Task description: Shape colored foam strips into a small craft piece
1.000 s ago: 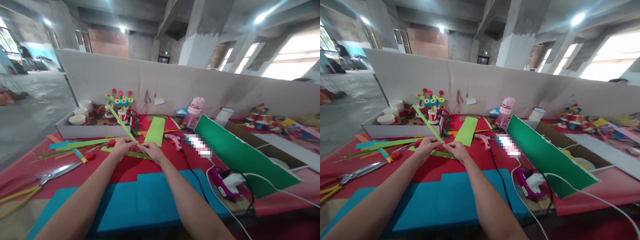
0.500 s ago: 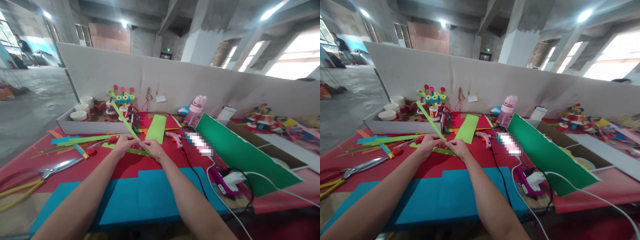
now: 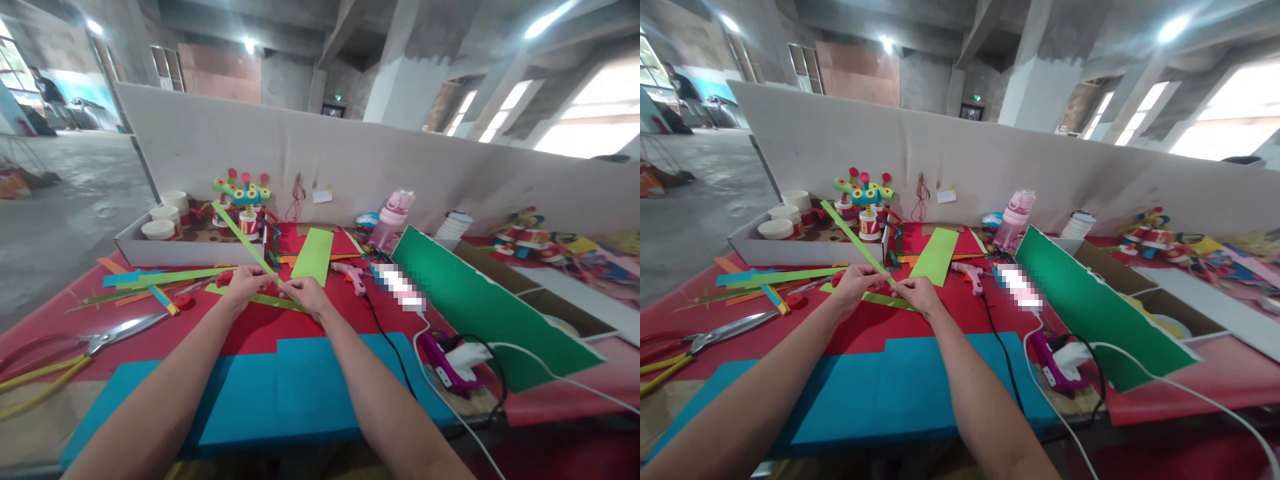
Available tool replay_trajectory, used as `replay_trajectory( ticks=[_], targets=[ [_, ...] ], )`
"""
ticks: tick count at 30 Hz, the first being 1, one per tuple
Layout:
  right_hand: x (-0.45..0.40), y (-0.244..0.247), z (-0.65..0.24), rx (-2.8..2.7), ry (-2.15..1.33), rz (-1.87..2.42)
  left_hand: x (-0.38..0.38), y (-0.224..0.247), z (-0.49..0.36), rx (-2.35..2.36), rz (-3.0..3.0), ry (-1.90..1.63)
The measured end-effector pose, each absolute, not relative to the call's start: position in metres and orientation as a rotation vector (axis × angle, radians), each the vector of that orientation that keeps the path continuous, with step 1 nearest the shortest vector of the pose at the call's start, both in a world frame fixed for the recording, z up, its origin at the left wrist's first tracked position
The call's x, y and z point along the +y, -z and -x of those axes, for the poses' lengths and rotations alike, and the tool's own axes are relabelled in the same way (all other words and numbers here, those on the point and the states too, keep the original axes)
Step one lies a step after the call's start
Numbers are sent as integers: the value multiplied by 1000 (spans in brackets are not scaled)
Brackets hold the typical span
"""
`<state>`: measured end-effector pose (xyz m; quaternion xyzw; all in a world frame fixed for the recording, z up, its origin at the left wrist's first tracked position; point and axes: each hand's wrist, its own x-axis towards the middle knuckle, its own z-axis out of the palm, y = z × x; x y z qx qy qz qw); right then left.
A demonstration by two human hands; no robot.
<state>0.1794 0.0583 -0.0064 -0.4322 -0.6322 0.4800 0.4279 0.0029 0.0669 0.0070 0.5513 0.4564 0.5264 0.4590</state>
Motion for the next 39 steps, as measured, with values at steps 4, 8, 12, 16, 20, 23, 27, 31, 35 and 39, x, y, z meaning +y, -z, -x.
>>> replay_trajectory(
  ticks=[4, 8, 12, 16, 20, 23, 27, 31, 35, 39],
  targets=[
    [59, 7, -180, -1538, -1208, 1069, 68, -11, 1, 1109, -1331, -1342],
    [60, 9, -179, -1511, -1249, 1073, 72, -11, 6, 1099, -1279, -1412],
    [63, 11, -182, -1495, -1210, 1090, 78, -11, 16, 1101, -1193, -1466],
    [70, 10, -194, -1435, -1081, 1175, 84, -18, 36, 1030, -978, -1647],
    [69, 3, -189, -1336, -971, 1128, 83, -23, 35, 950, -798, -1753],
    [61, -1, -162, -1424, -1024, 1013, 72, -23, 6, 870, -803, -1638],
    [50, -3, -129, -1388, -957, 956, 56, -20, -32, 838, -829, -1510],
    [45, -2, -127, -1300, -824, 1050, 52, -13, -41, 792, -862, -1447],
    [44, -1, -136, -1314, -767, 1085, 55, -6, -36, 752, -845, -1446],
    [49, 4, -143, -1315, -750, 1104, 59, -7, -30, 755, -741, -1513]
  ],
)
